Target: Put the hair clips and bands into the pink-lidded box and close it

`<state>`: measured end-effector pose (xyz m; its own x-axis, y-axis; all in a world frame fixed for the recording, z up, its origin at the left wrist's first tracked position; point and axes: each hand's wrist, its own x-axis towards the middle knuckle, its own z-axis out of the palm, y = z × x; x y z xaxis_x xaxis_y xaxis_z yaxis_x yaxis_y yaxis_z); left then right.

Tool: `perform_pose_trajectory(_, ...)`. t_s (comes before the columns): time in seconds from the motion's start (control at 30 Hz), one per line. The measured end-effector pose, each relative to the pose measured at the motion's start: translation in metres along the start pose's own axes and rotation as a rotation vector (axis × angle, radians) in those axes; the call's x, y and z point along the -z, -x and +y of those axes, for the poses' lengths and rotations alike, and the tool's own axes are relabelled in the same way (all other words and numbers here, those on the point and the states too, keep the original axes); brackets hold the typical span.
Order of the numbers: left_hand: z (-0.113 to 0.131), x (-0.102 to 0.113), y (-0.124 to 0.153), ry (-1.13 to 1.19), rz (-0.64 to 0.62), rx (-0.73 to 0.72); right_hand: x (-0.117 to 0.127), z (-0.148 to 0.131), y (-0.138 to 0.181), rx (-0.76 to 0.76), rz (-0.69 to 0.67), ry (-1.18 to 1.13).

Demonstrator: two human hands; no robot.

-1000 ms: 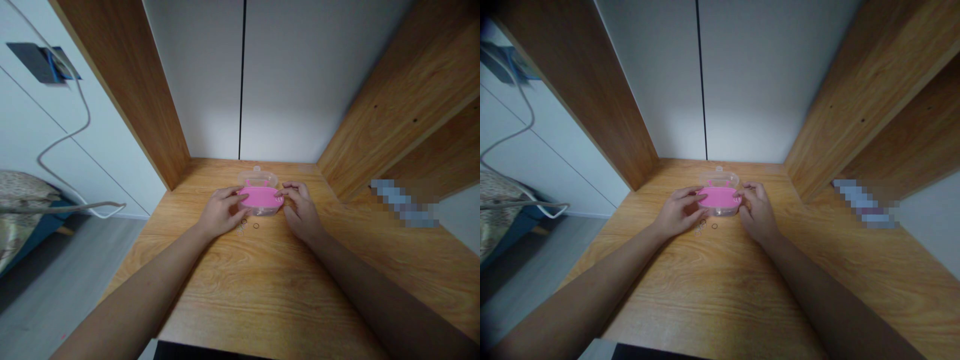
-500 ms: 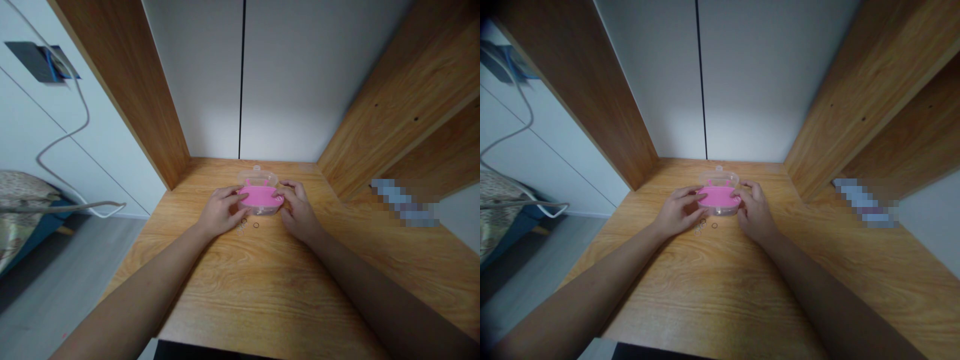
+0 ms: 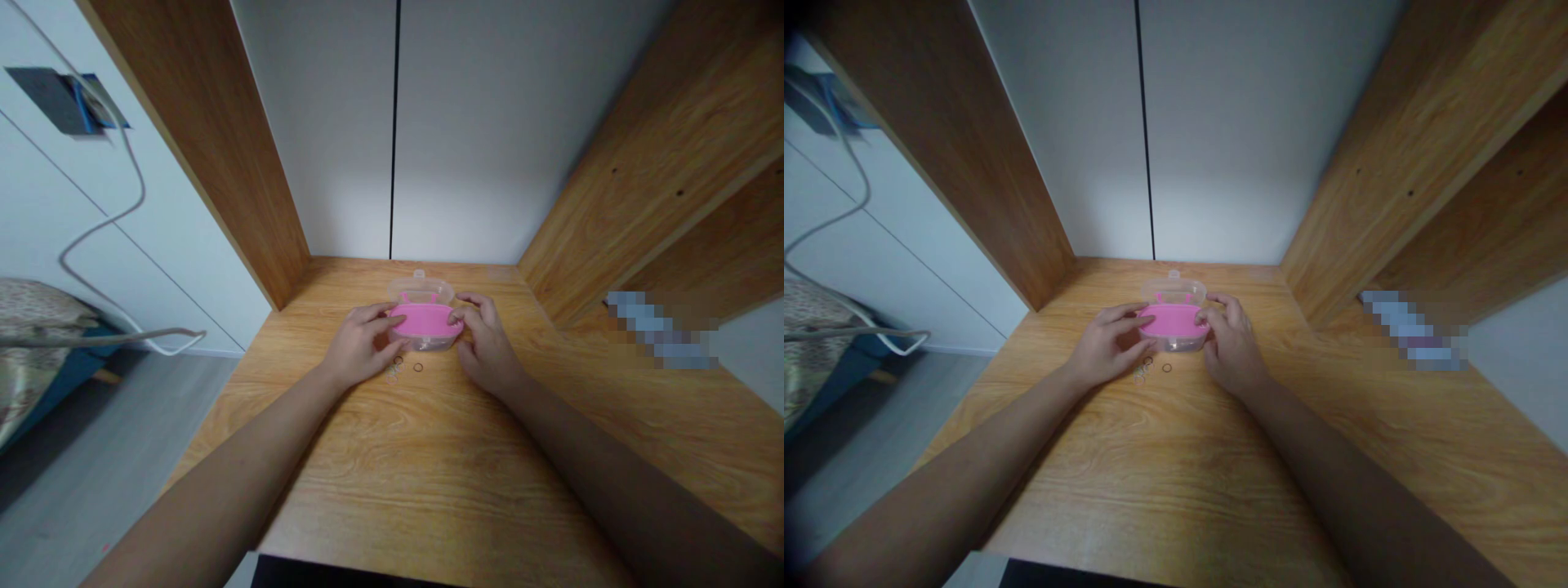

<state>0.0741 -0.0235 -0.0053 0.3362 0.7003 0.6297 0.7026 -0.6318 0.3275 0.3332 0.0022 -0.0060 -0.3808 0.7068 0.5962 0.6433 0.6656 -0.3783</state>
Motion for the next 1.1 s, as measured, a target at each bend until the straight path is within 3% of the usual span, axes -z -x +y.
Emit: perform_pose_trajectory(1.1, -0.002, -0.002, 0.001, 0.004, 0.028, -0.014, 0.004, -0.013, -0.001, 0.086, -0.033, -0.063)
